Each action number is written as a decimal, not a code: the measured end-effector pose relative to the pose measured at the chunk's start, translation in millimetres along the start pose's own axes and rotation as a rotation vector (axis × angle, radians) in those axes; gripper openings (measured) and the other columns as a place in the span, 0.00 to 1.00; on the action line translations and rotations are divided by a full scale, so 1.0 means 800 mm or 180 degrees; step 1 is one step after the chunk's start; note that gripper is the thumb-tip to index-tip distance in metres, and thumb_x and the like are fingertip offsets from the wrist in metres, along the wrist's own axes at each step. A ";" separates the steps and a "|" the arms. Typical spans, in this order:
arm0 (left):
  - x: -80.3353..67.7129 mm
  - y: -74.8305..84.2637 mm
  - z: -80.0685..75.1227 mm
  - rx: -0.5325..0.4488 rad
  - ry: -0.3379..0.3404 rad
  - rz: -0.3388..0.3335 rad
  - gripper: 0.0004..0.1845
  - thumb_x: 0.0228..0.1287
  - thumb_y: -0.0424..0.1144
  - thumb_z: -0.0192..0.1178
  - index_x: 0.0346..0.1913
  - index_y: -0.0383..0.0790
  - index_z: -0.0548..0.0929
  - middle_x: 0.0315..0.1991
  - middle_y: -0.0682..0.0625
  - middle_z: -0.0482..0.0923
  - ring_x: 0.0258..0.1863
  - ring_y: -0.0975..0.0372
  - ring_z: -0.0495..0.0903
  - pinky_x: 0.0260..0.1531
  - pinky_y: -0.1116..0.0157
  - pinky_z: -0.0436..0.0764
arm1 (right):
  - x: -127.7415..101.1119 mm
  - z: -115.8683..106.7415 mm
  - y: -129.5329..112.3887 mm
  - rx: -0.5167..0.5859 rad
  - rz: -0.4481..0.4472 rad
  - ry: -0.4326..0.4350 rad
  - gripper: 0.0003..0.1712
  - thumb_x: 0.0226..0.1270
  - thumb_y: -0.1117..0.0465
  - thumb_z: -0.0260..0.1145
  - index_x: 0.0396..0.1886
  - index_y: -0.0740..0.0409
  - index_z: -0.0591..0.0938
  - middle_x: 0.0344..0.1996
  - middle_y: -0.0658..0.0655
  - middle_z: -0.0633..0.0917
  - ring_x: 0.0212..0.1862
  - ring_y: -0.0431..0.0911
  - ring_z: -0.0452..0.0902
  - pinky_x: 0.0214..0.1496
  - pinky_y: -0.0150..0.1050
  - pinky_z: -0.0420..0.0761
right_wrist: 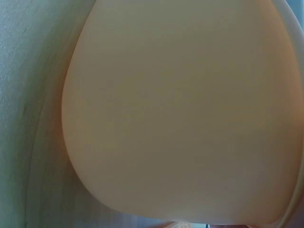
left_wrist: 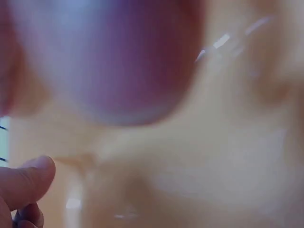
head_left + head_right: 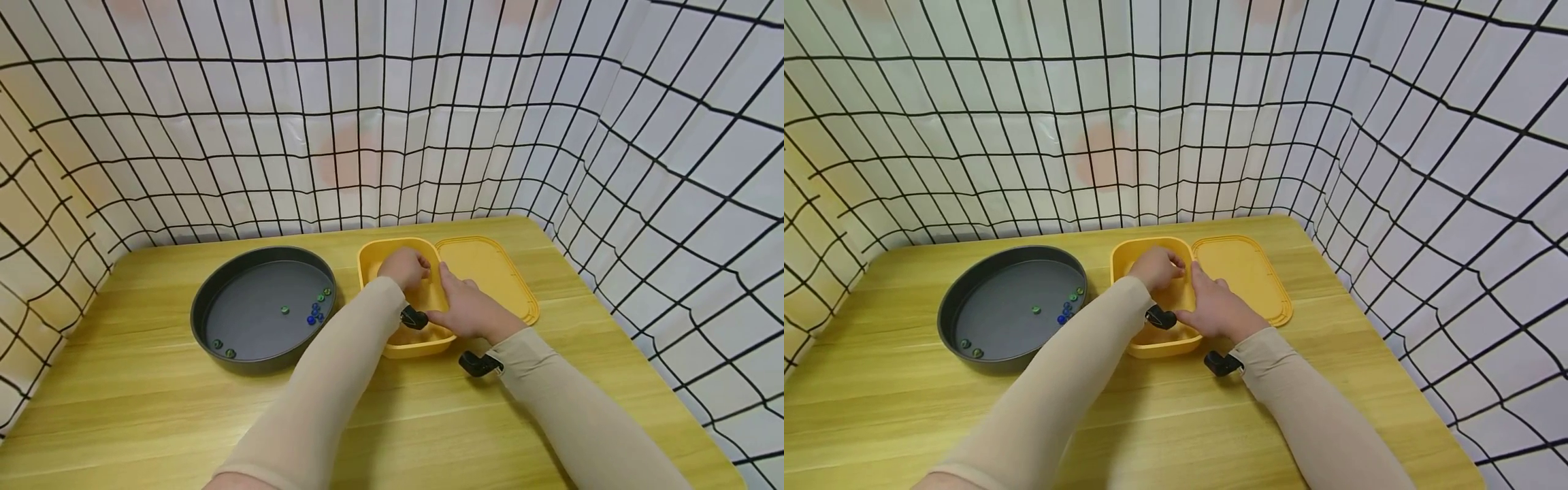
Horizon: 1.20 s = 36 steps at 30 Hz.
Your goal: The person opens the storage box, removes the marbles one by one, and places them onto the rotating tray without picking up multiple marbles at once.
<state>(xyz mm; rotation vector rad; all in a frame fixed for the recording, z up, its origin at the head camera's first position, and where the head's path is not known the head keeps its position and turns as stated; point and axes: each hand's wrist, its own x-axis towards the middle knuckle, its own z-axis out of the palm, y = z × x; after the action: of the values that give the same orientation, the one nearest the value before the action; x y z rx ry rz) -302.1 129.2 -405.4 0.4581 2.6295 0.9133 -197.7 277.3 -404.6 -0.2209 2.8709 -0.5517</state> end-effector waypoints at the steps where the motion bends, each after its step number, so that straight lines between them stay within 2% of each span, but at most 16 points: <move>1: -0.002 0.001 -0.005 -0.0039 -0.0005 0.0027 0.09 0.76 0.43 0.64 0.52 0.47 0.90 0.54 0.54 0.88 0.48 0.61 0.82 0.54 0.63 0.82 | 0.000 0.000 -0.001 0.0005 0.0007 -0.0018 0.65 0.73 0.38 0.66 0.86 0.64 0.36 0.86 0.63 0.49 0.78 0.69 0.58 0.79 0.62 0.66; 6: -0.020 0.008 -0.036 -0.0184 0.0035 0.0180 0.09 0.77 0.43 0.64 0.53 0.47 0.89 0.54 0.53 0.88 0.46 0.61 0.82 0.47 0.64 0.83 | 0.002 -0.002 -0.001 -0.0011 0.0016 -0.0078 0.65 0.73 0.38 0.65 0.86 0.64 0.35 0.86 0.63 0.47 0.79 0.70 0.56 0.80 0.63 0.64; 9: -0.033 0.008 -0.058 -0.0192 0.0084 0.0280 0.10 0.77 0.44 0.64 0.53 0.48 0.89 0.57 0.53 0.87 0.46 0.61 0.83 0.46 0.63 0.83 | 0.004 -0.002 -0.001 -0.0020 0.0034 -0.0082 0.64 0.74 0.38 0.65 0.86 0.64 0.35 0.86 0.63 0.48 0.78 0.69 0.57 0.79 0.64 0.64; 12: -0.048 0.003 -0.079 -0.0199 0.0105 0.0324 0.12 0.77 0.45 0.64 0.56 0.49 0.89 0.57 0.52 0.85 0.47 0.60 0.83 0.46 0.62 0.83 | 0.006 0.001 0.000 -0.0033 0.0068 -0.0086 0.64 0.73 0.38 0.65 0.86 0.63 0.35 0.86 0.64 0.49 0.78 0.69 0.57 0.78 0.64 0.65; 16: -0.066 -0.015 -0.106 -0.0201 0.0147 0.0365 0.13 0.77 0.45 0.64 0.57 0.48 0.89 0.56 0.50 0.83 0.48 0.57 0.82 0.47 0.60 0.83 | 0.007 0.001 -0.001 -0.0020 0.0093 -0.0095 0.64 0.73 0.38 0.64 0.86 0.63 0.35 0.86 0.64 0.49 0.79 0.70 0.55 0.79 0.65 0.63; 21: -0.091 -0.046 -0.140 -0.0261 0.0235 0.0318 0.11 0.77 0.44 0.64 0.55 0.45 0.88 0.53 0.48 0.81 0.47 0.55 0.76 0.43 0.60 0.79 | 0.006 0.000 -0.002 -0.0018 0.0079 -0.0065 0.64 0.73 0.38 0.65 0.86 0.63 0.36 0.86 0.64 0.47 0.80 0.71 0.52 0.81 0.66 0.59; 26: -0.117 -0.090 -0.167 -0.0166 0.0279 0.0250 0.11 0.78 0.43 0.63 0.54 0.45 0.88 0.52 0.47 0.80 0.46 0.55 0.74 0.42 0.60 0.77 | 0.007 0.002 -0.001 -0.0016 0.0055 -0.0044 0.64 0.73 0.39 0.65 0.86 0.64 0.36 0.86 0.64 0.47 0.81 0.72 0.50 0.81 0.67 0.58; 30: -0.138 -0.128 -0.183 -0.0107 0.0270 0.0145 0.12 0.79 0.43 0.62 0.57 0.44 0.87 0.54 0.46 0.82 0.43 0.53 0.76 0.39 0.59 0.77 | 0.009 0.003 0.000 -0.0028 0.0061 -0.0042 0.64 0.73 0.38 0.65 0.86 0.63 0.36 0.86 0.65 0.47 0.81 0.72 0.51 0.81 0.67 0.59; 36: -0.166 -0.180 -0.199 -0.0026 0.0255 -0.0017 0.17 0.80 0.43 0.60 0.63 0.40 0.85 0.57 0.44 0.84 0.48 0.53 0.82 0.42 0.59 0.77 | 0.008 0.000 -0.004 -0.0011 0.0058 -0.0075 0.64 0.73 0.38 0.64 0.86 0.64 0.36 0.86 0.66 0.46 0.81 0.73 0.49 0.81 0.68 0.57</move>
<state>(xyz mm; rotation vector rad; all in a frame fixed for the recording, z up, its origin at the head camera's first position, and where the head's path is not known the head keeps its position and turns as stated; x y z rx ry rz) -273.5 -116.1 -353.5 0.4204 2.6963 0.9595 -203.7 273.5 -404.3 -0.2001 2.8485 -0.5372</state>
